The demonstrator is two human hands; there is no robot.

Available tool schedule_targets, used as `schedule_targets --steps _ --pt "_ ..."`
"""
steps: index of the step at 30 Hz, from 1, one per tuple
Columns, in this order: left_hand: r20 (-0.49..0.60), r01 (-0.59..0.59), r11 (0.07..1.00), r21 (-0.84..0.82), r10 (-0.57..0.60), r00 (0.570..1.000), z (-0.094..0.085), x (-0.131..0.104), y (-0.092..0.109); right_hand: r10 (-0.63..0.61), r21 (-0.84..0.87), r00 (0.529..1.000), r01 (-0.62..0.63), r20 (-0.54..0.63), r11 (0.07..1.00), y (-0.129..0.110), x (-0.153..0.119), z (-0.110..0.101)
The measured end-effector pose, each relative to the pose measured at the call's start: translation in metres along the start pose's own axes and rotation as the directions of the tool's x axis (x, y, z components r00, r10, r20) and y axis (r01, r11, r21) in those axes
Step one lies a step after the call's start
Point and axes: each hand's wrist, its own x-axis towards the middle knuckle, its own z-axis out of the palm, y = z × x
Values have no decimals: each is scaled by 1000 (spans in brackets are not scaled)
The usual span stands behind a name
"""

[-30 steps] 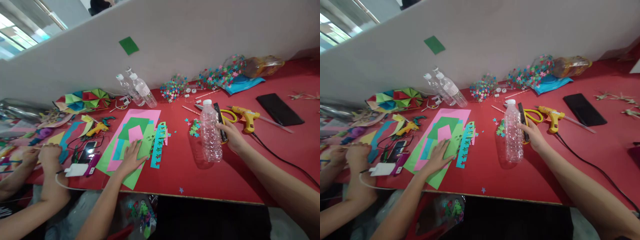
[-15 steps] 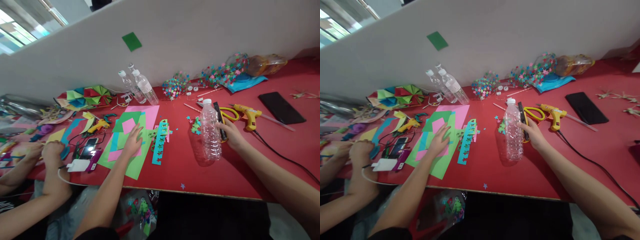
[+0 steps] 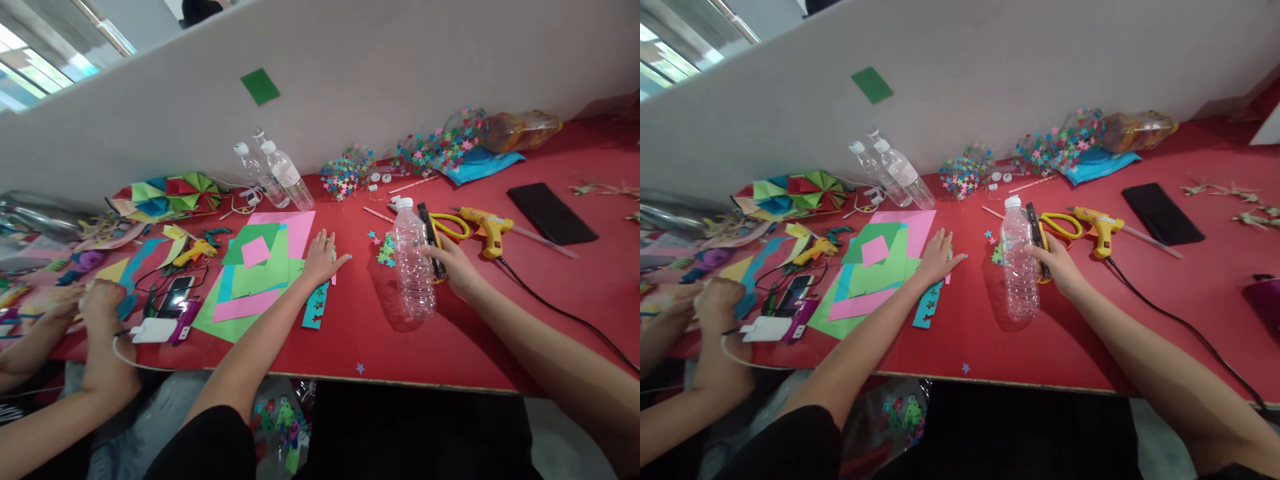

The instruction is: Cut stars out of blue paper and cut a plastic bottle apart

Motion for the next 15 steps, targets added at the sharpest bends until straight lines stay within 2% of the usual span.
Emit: schedule_targets --steps 3,7,10,15 --pt "12 -96 995 2 96 995 5 -21 7 7 2 1000 -7 24 1000 1 0 0" --pt "25 -180 984 -8 181 983 7 -67 7 -19 7 998 18 56 1000 2 -2 1" --pt "34 -229 973 -13 229 973 3 -115 -2 -25 15 997 24 78 1000 1 -5 3" --pt "81 -284 958 36 281 956 -10 -209 -25 -6 3 994 5 105 1000 3 -8 7"
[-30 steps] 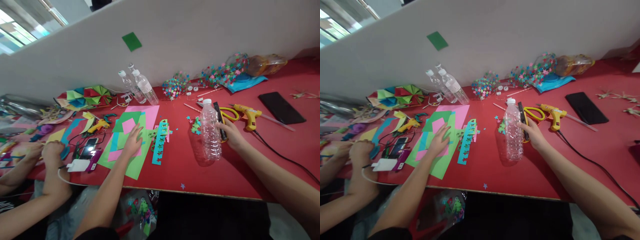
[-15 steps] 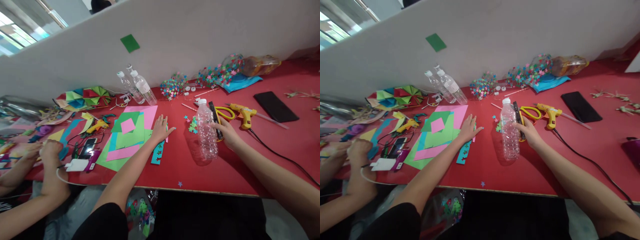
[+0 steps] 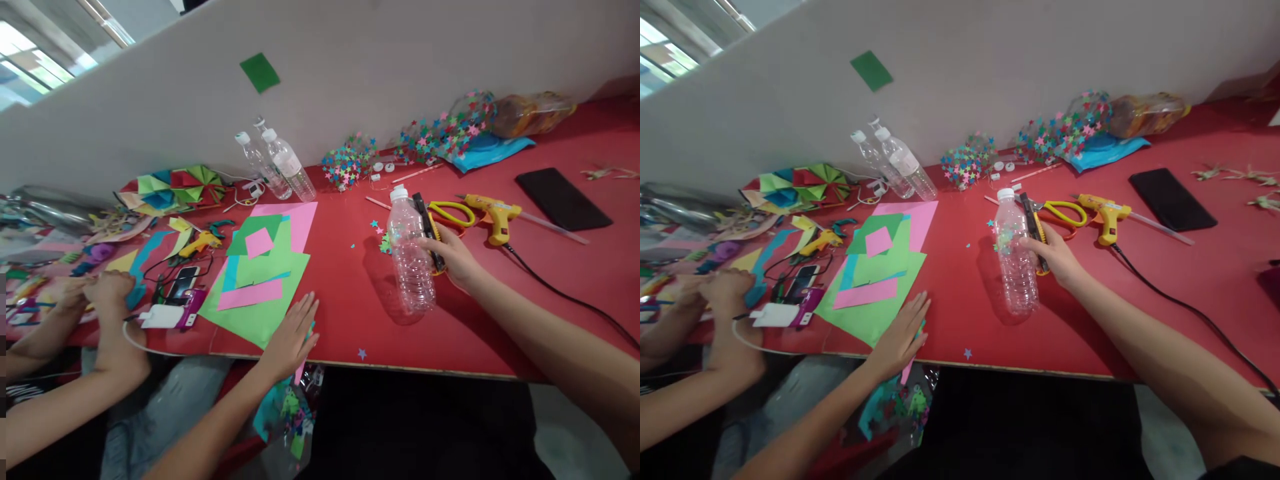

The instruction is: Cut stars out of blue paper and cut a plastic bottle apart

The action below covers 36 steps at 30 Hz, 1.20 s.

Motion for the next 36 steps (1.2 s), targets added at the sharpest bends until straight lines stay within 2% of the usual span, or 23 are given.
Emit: schedule_targets --steps 3,6,8,10,11,13,17,19,22,24,27,30,31,33,34,36 --pt "33 -70 997 39 68 997 -2 -53 3 7 -3 1000 -7 -2 1000 1 0 3" --pt "-16 -57 998 16 58 998 -3 -88 1 25 11 1000 -25 -4 1000 1 -1 5" --pt "-162 -35 999 -30 30 986 -6 -97 -3 23 24 1000 -23 2 999 -1 -2 6" --pt "-330 32 998 -47 -46 943 -9 -92 -8 12 35 1000 -12 8 999 -3 -3 7" --pt "-366 89 995 -42 -98 926 -10 -85 -12 5 38 1000 -5 9 999 -4 -4 7" --pt "-298 192 981 3 -182 937 -9 -67 -17 -7 37 1000 7 3 999 -6 -6 7" --pt "-161 225 973 41 -216 963 -4 -25 -25 -8 26 1000 8 19 1000 -10 -8 6" --pt "-148 268 963 35 -261 954 -4 -4 -26 -12 21 999 11 29 1000 -11 -9 6" --pt "-178 354 935 -29 -353 918 -11 38 -23 -28 17 999 27 35 999 -11 -9 5" --pt "-205 274 955 -116 -293 934 -15 76 -19 -26 18 998 25 52 1000 -11 -8 5" --pt "-166 78 965 -249 -122 979 -14 142 -14 -33 1 998 33 45 999 -11 -8 4" --pt "-76 71 948 -310 -99 992 -6 190 -13 -58 -23 998 58 13 998 -11 -8 3" --pt "-53 59 952 -301 -78 996 -5 197 -12 -60 -21 998 60 11 998 -11 -8 2" --pt "25 -52 962 -269 61 998 -4 192 -5 -56 -6 998 57 30 998 -12 -8 2" --pt "71 -130 957 -259 154 986 -5 182 2 -53 -1 998 53 43 999 -12 -8 1" --pt "168 -280 925 -257 328 930 -8 153 19 -45 -2 997 45 56 999 -13 -7 1"
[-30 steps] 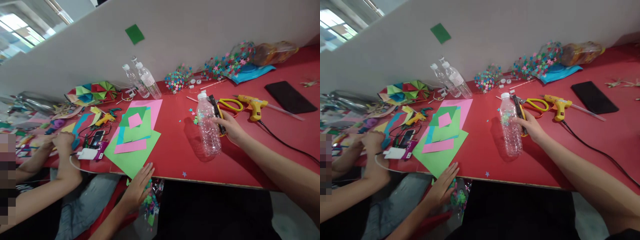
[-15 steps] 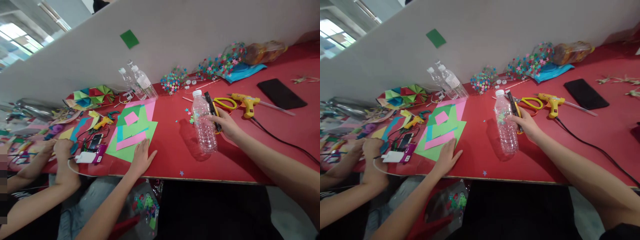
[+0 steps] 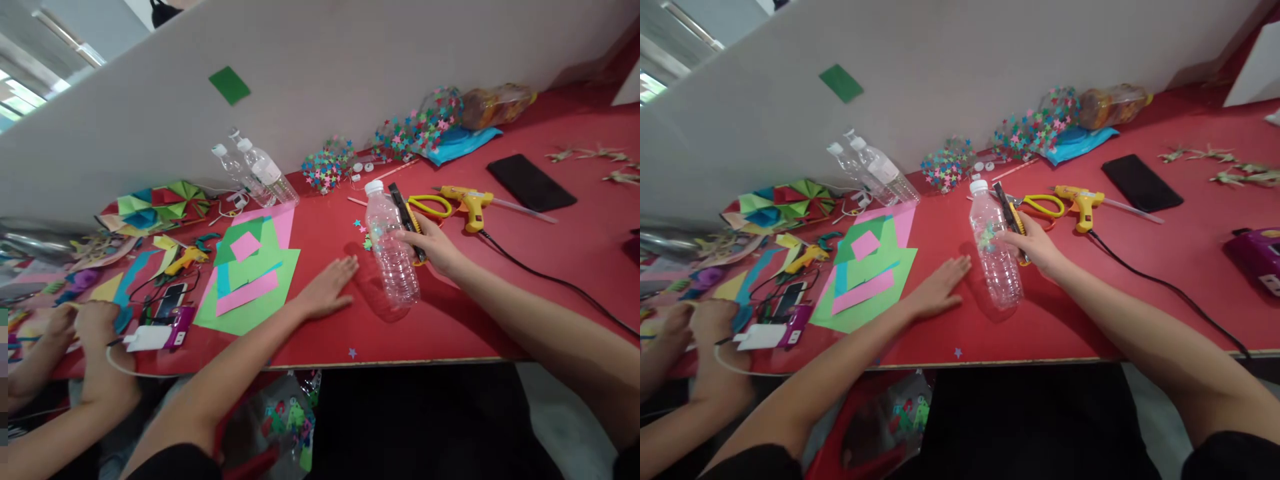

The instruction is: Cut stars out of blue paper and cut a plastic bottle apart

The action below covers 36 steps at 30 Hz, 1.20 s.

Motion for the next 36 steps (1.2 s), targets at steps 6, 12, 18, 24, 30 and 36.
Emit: schedule_targets --steps 6,12,18,24,30,36 --pt "332 -318 944 -87 328 884 13 -75 58 -6 -4 1000 6 7 1000 4 3 0" --pt "360 -278 949 -148 313 879 -2 -146 51 2 -4 1000 -2 26 1000 7 2 2" --pt "32 -185 982 35 184 982 -6 -144 42 4 -2 1000 -4 -3 1000 7 3 4" --pt "-476 36 950 -310 -187 859 -32 -23 37 -32 17 999 31 22 999 4 -3 12" --pt "-376 -189 482 -855 -327 867 -38 66 68 -93 44 996 92 11 995 0 -8 16" --pt "-461 -394 245 -886 -564 685 -63 40 16 9 210 990 22 -142 977 2 12 -7"
